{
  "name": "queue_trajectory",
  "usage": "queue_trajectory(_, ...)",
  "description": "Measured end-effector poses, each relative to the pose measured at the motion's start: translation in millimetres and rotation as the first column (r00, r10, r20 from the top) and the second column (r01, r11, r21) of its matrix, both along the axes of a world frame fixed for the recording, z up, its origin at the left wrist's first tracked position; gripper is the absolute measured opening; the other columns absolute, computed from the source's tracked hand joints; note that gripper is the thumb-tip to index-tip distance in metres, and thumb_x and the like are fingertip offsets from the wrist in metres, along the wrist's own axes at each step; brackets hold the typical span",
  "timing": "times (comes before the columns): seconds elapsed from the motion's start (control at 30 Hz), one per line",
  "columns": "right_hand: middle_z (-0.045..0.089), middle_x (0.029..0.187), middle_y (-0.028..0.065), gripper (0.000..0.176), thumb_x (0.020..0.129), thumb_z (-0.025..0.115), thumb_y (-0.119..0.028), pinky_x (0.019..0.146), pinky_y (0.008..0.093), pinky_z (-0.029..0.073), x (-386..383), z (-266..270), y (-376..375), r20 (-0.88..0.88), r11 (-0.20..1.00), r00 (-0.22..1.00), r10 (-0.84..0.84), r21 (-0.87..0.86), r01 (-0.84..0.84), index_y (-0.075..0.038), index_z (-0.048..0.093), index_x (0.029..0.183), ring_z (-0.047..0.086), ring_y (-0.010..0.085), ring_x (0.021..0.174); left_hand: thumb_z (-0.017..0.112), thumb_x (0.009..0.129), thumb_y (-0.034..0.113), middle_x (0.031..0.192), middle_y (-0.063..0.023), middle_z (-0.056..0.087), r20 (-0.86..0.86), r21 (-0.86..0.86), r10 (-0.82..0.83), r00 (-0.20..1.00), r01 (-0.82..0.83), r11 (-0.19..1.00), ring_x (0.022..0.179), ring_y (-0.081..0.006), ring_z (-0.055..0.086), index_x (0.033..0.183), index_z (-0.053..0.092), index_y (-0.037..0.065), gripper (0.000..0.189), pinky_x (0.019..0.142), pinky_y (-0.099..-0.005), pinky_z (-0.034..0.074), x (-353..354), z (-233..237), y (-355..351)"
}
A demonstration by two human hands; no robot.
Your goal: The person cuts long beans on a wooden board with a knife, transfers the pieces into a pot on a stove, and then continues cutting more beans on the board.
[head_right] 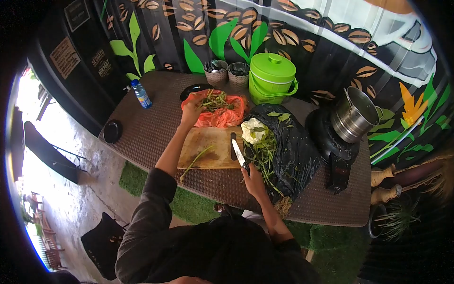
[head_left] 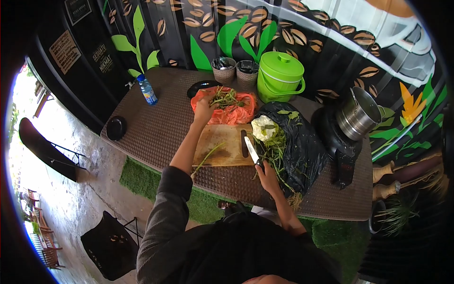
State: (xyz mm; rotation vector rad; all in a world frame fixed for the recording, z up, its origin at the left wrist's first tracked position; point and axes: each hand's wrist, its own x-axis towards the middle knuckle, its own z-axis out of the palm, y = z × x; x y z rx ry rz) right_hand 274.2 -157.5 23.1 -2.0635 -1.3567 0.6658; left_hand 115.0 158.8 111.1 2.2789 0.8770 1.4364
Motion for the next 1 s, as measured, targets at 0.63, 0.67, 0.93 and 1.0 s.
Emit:
queue_trajectory(0.63,0.055,0.067,0.0121,0.042,0.097,0.048,-0.033,0.056,0.0383,0.041,-40.5,19.1,-6.7,-0.167,0.992,0.98,0.106,0.088,-0.092,0.004,0.047,0.116,0.056,0.0278,0.059,0.065,0.07,0.01,0.07,-0.0201,0.063,-0.393,-0.553,-0.08,0.916,-0.166,0.816,0.063,-0.0325,0.065,0.073,0.062,-0.002,0.013,0.059,-0.04,0.052,-70.9,-98.4,-93.0)
queue_trajectory(0.67,0.055,0.067,0.0117,0.041,0.096,0.048,-0.033,0.056,0.0386,0.042,-41.5,19.5,-7.7,-0.183,0.99,0.979,0.093,0.118,-0.072,0.004,0.048,0.115,0.057,0.0283,0.06,0.066,0.069,0.012,0.068,-0.0183,0.063,-0.39,-0.649,-0.086,0.917,-0.208,0.732,0.063,-0.0301,0.065,0.075,0.063,-0.002,0.015,0.058,-0.0384,0.052,-71.5,-96.0,-91.8)
queue_trajectory(0.93,0.049,0.061,0.0063,0.046,0.099,0.039,-0.039,0.052,0.0362,0.038,-38.2,18.4,-9.9,-0.293,0.991,0.955,0.047,0.134,-0.008,0.002,0.05,0.116,0.049,0.0208,0.051,0.063,0.085,0.006,0.082,-0.0099,0.064,0.264,-0.899,-0.013,0.965,0.25,0.36,0.074,-0.0163,0.064,0.091,0.065,-0.006,0.014,0.068,-0.028,0.056,-87.2,-69.7,-88.2)
queue_trajectory(1.0,0.047,0.06,0.0055,0.047,0.1,0.037,-0.04,0.051,0.0357,0.037,-39.4,15.6,-10.4,-0.316,0.99,0.947,0.052,0.138,-0.008,0.003,0.049,0.116,0.047,0.0192,0.05,0.061,0.087,0.005,0.084,-0.0104,0.064,0.353,-0.893,0.044,0.935,0.322,0.313,0.075,-0.0167,0.063,0.093,0.064,-0.008,0.014,0.068,-0.0279,0.056,-87.2,-68.7,-91.2)
